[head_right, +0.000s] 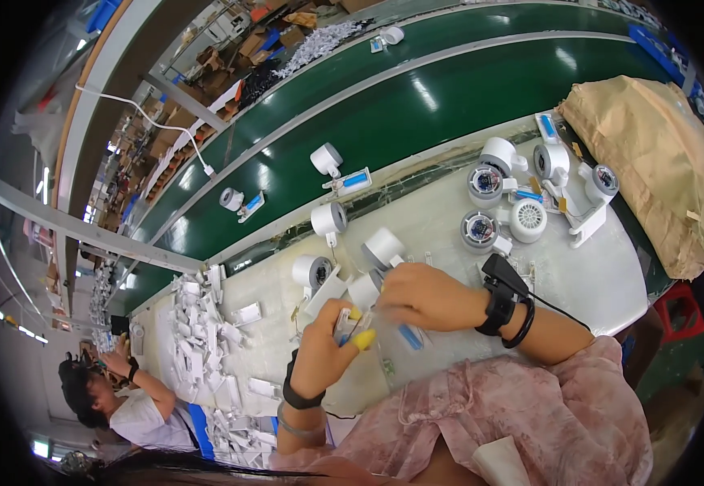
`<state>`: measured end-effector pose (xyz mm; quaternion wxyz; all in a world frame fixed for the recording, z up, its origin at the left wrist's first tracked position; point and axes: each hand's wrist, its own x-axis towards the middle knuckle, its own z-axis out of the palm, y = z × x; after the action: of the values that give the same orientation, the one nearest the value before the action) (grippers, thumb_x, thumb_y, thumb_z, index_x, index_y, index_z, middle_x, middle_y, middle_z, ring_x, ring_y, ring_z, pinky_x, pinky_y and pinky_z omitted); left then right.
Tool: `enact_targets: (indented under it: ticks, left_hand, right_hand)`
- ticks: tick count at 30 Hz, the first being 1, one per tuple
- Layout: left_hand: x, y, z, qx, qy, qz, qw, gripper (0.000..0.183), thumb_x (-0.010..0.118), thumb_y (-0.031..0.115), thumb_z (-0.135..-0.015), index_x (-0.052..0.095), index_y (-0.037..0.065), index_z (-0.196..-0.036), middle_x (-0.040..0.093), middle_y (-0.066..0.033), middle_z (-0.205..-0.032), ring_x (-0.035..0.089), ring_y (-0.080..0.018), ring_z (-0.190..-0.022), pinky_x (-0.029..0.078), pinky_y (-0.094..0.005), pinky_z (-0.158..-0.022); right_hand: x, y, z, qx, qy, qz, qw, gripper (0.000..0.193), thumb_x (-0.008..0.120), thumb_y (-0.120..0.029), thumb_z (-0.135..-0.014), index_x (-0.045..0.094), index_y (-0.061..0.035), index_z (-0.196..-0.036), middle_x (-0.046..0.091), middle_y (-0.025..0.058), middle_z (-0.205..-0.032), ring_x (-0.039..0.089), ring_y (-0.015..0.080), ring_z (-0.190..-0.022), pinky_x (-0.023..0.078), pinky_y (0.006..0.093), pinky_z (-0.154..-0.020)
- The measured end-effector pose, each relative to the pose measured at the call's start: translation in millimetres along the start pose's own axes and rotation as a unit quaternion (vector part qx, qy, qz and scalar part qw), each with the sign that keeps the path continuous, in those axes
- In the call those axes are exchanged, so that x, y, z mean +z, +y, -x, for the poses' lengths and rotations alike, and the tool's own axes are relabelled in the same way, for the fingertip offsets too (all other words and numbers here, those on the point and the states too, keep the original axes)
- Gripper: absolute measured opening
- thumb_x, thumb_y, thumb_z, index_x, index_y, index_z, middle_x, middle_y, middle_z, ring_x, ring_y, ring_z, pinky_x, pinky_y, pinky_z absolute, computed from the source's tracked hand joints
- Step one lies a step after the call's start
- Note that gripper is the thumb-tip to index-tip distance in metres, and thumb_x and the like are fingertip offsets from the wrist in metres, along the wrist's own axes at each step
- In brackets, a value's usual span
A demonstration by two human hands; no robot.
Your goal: The person picks up a plastic housing and a battery from the conveyor belt, peels an adhesive strip, and presses the battery into the housing. They then fit a white plastic cover over the battery and place the assembled unit onto the table.
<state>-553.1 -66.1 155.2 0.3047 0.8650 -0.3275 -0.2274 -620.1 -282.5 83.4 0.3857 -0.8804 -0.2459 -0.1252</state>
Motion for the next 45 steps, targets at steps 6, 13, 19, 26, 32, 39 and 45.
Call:
enact_targets:
  ticks: [6,13,19,26,32,39,45]
  left_hand:
    - [-13.2,25.4,-39.9,0.196,-0.03,0.142,0.97,0.033,0.068,0.005,-0.08,0.05,0.005,-0.108,0.056,-0.0016,-0.097,0.053,-0.0093,-0.089,0.044,-0.0238,-0.078]
    - [-14.7,36.4,-64.3,0.21,-0.108,0.23,0.944,0.042,0.065,0.007,-0.082,0.046,0.006,-0.12,0.057,-0.0062,-0.103,0.055,-0.0166,-0.097,0.045,-0.0296,-0.086]
    - [1.2,20.9,-81.2,0.179,-0.036,0.211,0.96,0.046,0.061,0.004,-0.082,0.044,0.005,-0.125,0.06,-0.0122,-0.099,0.06,-0.0216,-0.089,0.047,-0.0306,-0.08]
    - [6.6,36.5,-74.9,0.171,0.113,0.008,0.979,0.04,0.055,0.002,-0.086,0.044,0.004,-0.124,0.061,-0.007,-0.096,0.058,-0.0136,-0.086,0.048,-0.0282,-0.072]
    - [17.9,26.8,-81.0,0.265,0.135,0.099,0.95,0.042,0.054,0.006,-0.085,0.038,0.004,-0.124,0.06,-0.0169,-0.087,0.06,-0.0285,-0.062,0.048,-0.0356,-0.056]
    - [31.2,34.8,-85.8,0.124,-0.012,0.392,0.911,0.027,0.042,0.004,-0.093,0.038,0.004,-0.12,0.055,-0.0065,-0.086,0.051,-0.0092,-0.063,0.046,-0.0238,-0.055]
    - [39.8,32.8,-85.6,0.162,-0.03,0.401,0.901,0.029,0.04,0.001,-0.09,0.036,0.003,-0.119,0.054,-0.0068,-0.088,0.051,-0.0098,-0.068,0.047,-0.0244,-0.06]
  right_hand:
    - [-11.1,-6.4,1.2,0.13,0.094,-0.315,0.935,0.029,0.056,-0.022,-0.094,0.058,-0.0048,-0.118,0.062,0.0066,-0.109,0.057,0.0163,-0.102,0.046,0.0308,-0.086]
    - [-58.4,-17.2,9.2,0.191,0.133,-0.472,0.85,0.01,0.063,-0.009,-0.089,0.058,-0.0013,-0.091,0.068,0.0071,-0.085,0.065,0.0109,-0.074,0.051,0.0235,-0.071]
    - [-75.1,-15.0,15.9,0.174,0.122,-0.463,0.861,0.013,0.058,-0.012,-0.093,0.061,0.0001,-0.09,0.067,0.0057,-0.08,0.063,0.0105,-0.071,0.05,0.0233,-0.068]
    - [-70.4,-14.9,10.1,0.216,0.099,-0.434,0.869,0.019,0.059,-0.016,-0.093,0.065,0.0012,-0.089,0.066,0.0036,-0.081,0.061,0.0094,-0.067,0.048,0.024,-0.066]
    - [-69.1,-23.1,9.4,0.186,0.122,-0.124,0.967,0.01,0.069,-0.011,-0.082,0.066,-0.0045,-0.089,0.063,0.0043,-0.077,0.059,0.0146,-0.069,0.045,0.0289,-0.067]
    - [-45.9,-8.9,7.2,0.043,0.336,0.169,0.926,0.019,0.072,-0.002,-0.072,0.062,-0.0067,-0.087,0.062,0.0061,-0.079,0.058,0.0258,-0.075,0.044,0.0354,-0.074]
    - [-41.8,-4.6,8.7,-0.002,0.351,0.154,0.924,0.021,0.072,-0.005,-0.075,0.064,-0.0064,-0.095,0.064,0.0075,-0.087,0.06,0.0264,-0.081,0.045,0.0369,-0.078]
